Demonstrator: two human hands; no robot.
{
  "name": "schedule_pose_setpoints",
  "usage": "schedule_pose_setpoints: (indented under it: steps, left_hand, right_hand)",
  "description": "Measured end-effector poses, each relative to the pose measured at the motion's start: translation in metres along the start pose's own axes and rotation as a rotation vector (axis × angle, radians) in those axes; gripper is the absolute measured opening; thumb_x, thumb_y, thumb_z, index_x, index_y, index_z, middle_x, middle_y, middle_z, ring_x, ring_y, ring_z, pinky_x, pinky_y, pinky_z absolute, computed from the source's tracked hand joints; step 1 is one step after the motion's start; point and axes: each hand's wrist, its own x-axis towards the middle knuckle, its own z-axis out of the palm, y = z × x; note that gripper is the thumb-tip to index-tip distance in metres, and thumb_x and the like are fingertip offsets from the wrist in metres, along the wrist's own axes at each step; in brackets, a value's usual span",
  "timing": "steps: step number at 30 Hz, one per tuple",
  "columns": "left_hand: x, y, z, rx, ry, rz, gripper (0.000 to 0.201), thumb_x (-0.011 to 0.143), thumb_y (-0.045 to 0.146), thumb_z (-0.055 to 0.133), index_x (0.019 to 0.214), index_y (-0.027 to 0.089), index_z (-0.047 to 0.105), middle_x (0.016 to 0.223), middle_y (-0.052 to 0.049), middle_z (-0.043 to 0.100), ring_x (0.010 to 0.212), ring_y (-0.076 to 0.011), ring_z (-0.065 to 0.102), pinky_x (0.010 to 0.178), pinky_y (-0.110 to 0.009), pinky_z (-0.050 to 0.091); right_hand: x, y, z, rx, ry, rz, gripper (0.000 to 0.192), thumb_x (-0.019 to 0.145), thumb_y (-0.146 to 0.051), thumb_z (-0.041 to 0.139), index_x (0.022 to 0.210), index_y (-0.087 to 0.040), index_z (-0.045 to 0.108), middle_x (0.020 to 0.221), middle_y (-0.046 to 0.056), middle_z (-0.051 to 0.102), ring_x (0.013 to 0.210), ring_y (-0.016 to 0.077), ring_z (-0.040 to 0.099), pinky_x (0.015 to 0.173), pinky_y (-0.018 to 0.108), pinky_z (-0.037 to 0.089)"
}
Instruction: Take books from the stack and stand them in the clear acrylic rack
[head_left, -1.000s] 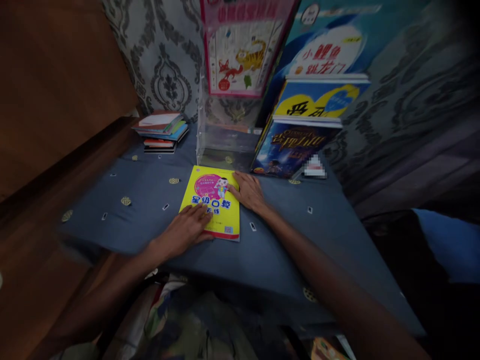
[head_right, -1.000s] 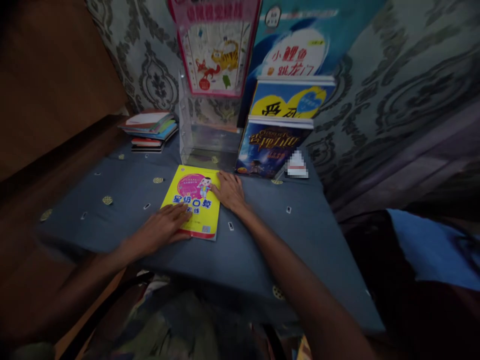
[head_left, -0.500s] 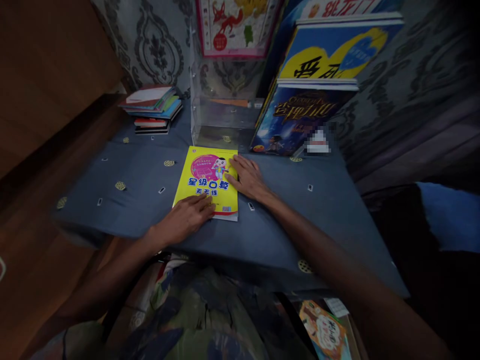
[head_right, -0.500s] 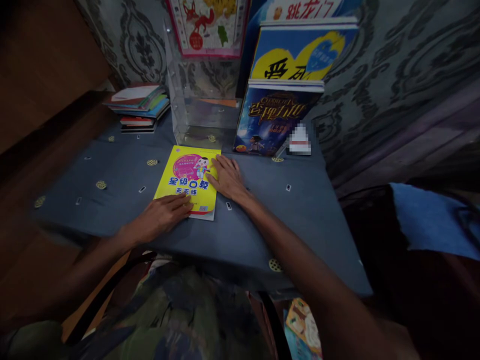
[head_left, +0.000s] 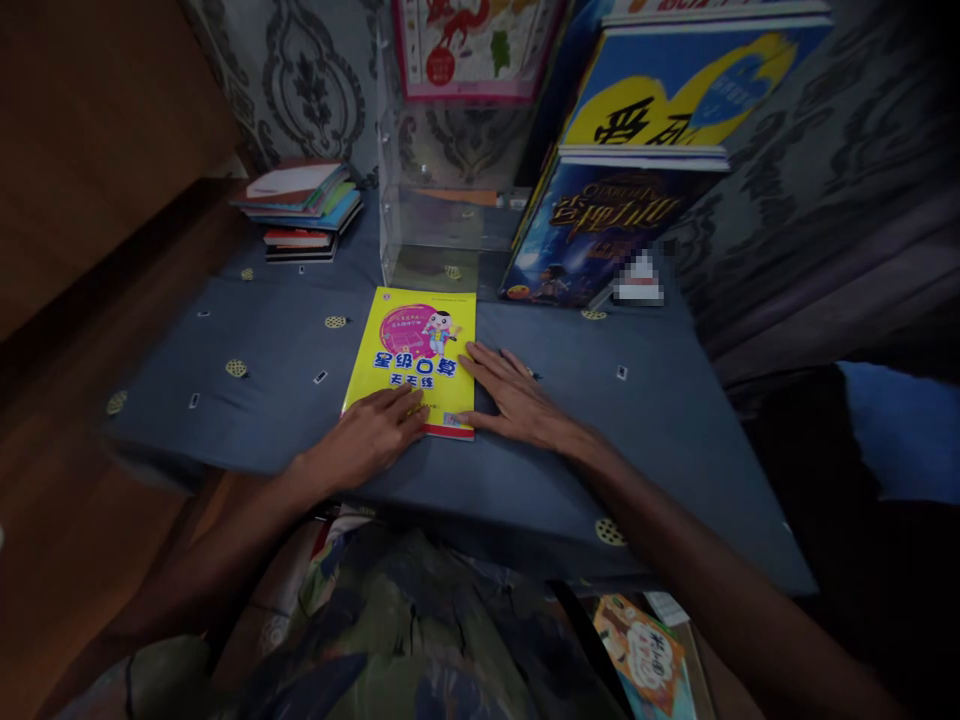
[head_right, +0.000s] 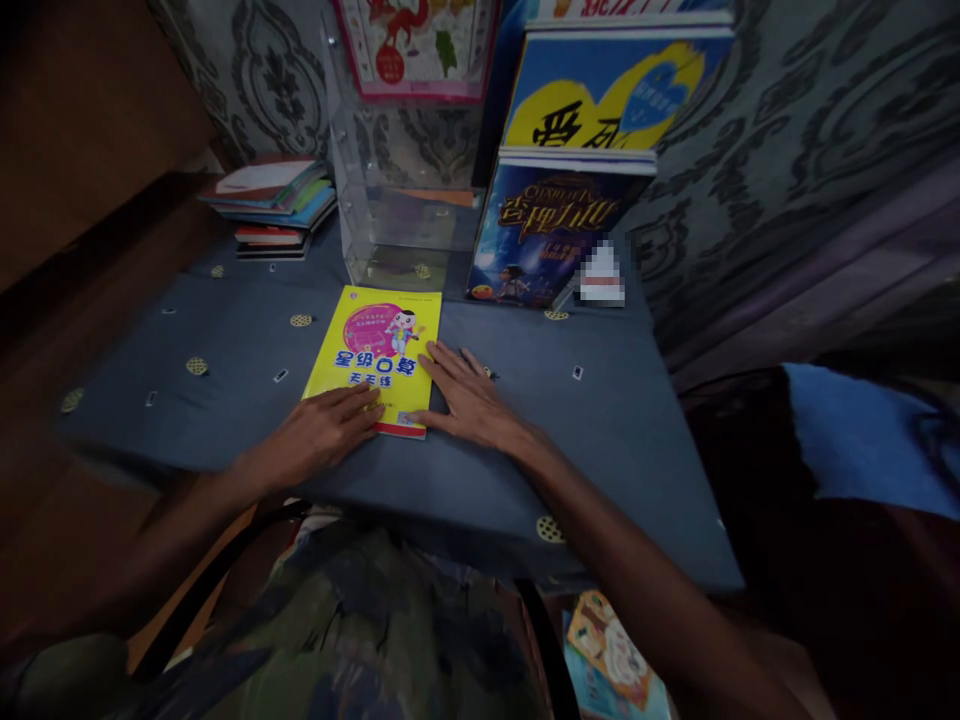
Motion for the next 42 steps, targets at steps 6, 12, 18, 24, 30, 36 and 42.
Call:
schedule_pose_setpoints:
  steps: [6,12,18,24,30,36,42]
  left_hand:
    - [0.004,0.004,-0.003,-0.012,0.039,-0.009,0.027,0.103,0.027,0.044,0.119,0.015,0.062,0.133,-0.014,0.064,0.131,-0.0261,0.056,0.11,-0.042,0.046]
    - [0.035,-0.004,-0.003,-0.006,-0.041,0.013,0.038,0.102,0.017,0.04,0.138,0.017,0.051,0.145,-0.014,0.055,0.138,-0.026,0.049,0.112,-0.045,0.041]
    - [0.107,-0.033,0.011,-0.001,-0.033,-0.054,0.043,0.1,0.013,0.035,0.141,0.01,0.046,0.151,-0.018,0.048,0.138,-0.0272,0.047,0.111,-0.047,0.038]
    - [0.165,-0.06,0.015,0.002,0.012,-0.059,0.037,0.101,0.017,0.035,0.132,0.009,0.054,0.145,-0.019,0.053,0.133,-0.0265,0.051,0.105,-0.042,0.041]
    - [0.17,-0.063,0.015,-0.004,0.046,-0.084,0.039,0.102,0.024,0.036,0.133,0.008,0.055,0.143,-0.018,0.055,0.128,-0.0271,0.055,0.106,-0.044,0.04]
    - [0.152,-0.081,0.025,-0.082,0.071,-0.038,0.047,0.105,0.032,0.034,0.145,0.011,0.046,0.153,-0.015,0.048,0.142,-0.0215,0.044,0.115,-0.038,0.034]
    - [0.104,-0.129,0.028,-0.061,0.146,-0.159,0.046,0.104,0.034,0.034,0.14,0.011,0.052,0.147,-0.016,0.054,0.136,-0.0233,0.05,0.114,-0.041,0.039]
  right_hand:
    - [-0.001,0.003,0.0,-0.009,-0.021,-0.029,0.105,0.08,-0.077,0.058,0.159,-0.016,0.025,0.165,0.018,0.024,0.153,0.0358,0.021,0.124,0.058,0.017]
    - [-0.002,0.006,0.002,-0.024,0.004,-0.068,0.105,0.08,-0.074,0.062,0.16,-0.018,0.023,0.164,0.018,0.025,0.153,0.0348,0.02,0.124,0.059,0.018]
    - [-0.002,0.004,0.003,0.006,0.013,-0.058,0.111,0.081,-0.074,0.059,0.162,-0.014,0.01,0.165,0.02,0.022,0.153,0.0343,0.019,0.124,0.059,0.017]
    - [-0.004,0.001,0.0,0.01,-0.009,-0.041,0.106,0.082,-0.074,0.059,0.161,-0.016,0.019,0.165,0.02,0.022,0.153,0.0342,0.018,0.124,0.059,0.016]
    - [-0.006,0.0,-0.003,0.007,-0.034,-0.024,0.105,0.08,-0.078,0.057,0.158,-0.016,0.028,0.164,0.02,0.022,0.153,0.0347,0.018,0.124,0.06,0.016]
    - [-0.006,0.004,-0.001,0.005,-0.019,-0.044,0.102,0.081,-0.075,0.06,0.159,-0.019,0.026,0.164,0.019,0.022,0.153,0.0347,0.019,0.124,0.059,0.018]
    - [-0.006,0.004,0.0,0.006,-0.011,-0.042,0.102,0.08,-0.076,0.059,0.159,-0.021,0.027,0.164,0.017,0.025,0.152,0.0351,0.022,0.123,0.06,0.019]
